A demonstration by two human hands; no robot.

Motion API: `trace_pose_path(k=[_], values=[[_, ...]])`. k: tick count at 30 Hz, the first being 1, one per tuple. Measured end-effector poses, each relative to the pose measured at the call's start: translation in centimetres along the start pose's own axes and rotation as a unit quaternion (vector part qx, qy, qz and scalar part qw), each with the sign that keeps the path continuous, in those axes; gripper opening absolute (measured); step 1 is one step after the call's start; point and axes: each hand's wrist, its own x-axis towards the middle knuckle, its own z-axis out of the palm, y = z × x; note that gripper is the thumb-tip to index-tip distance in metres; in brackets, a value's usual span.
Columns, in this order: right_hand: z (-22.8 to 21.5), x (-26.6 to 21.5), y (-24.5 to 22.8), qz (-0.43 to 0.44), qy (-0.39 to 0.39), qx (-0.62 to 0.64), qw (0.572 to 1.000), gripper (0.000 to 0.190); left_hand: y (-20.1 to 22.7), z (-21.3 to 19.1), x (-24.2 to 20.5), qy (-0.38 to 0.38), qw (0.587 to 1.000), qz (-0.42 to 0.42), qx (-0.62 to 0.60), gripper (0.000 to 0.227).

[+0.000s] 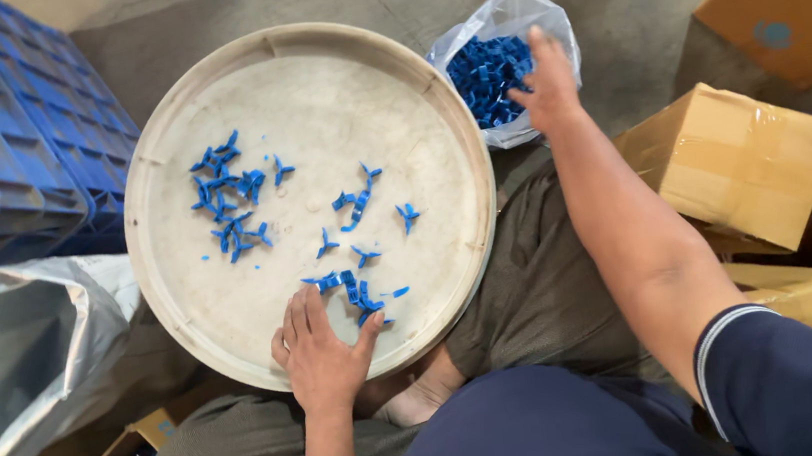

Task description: The person sits on the floor and sorts small blue plastic parts from a white tray into a clear plastic bag. They pick up handfuls of parts, separate them, and place them into the bag, repeating this process until the tray is empty.

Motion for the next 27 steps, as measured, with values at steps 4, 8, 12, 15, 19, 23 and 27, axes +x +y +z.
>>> trace_pose_path(k=[4, 8, 12, 15, 19, 23, 27], values=[[0.6, -3.2, -1.5, -0.184, -0.004, -0.123, 0.975, 0.047, -2.5, -0.1, 1.7, 0.034, 0.99, -0.029, -0.132, 0.107], [5.7, -9.4, -2.3, -0.418, -0.091, -0.266, 0.864, 0.021, -7.5, -0.7, 4.6, -0.005, 0.963, -0.127, -0.239, 0.092], [15.1, -14.0, -0.8, -0.484, -0.26, -0.406, 0.73, 0.034, -9.6, -0.8, 7.8, 0.045, 0.874, -0.245, -0.417, 0.089], [24.0, -17.1, 2.1, -0.434, -0.375, -0.525, 0.628, 0.054, -9.6, 0.0, 8.5, 0.112, 0.85, -0.27, -0.438, 0.083], [34.3, -20.8, 5.3, -0.391, -0.365, -0.684, 0.496, 0.083, -10.0, 0.7, 9.1, 0.141, 0.824, -0.27, -0.478, 0.08], [39.4, -22.8, 7.8, -0.332, -0.337, -0.745, 0.471, 0.085, -10.7, 0.6, 8.8, 0.167, 0.788, -0.277, -0.524, 0.077], [37.9, -24.5, 9.6, -0.357, -0.338, -0.74, 0.458, 0.072, -10.9, -0.2, 8.9, 0.187, 0.777, -0.282, -0.532, 0.075]])
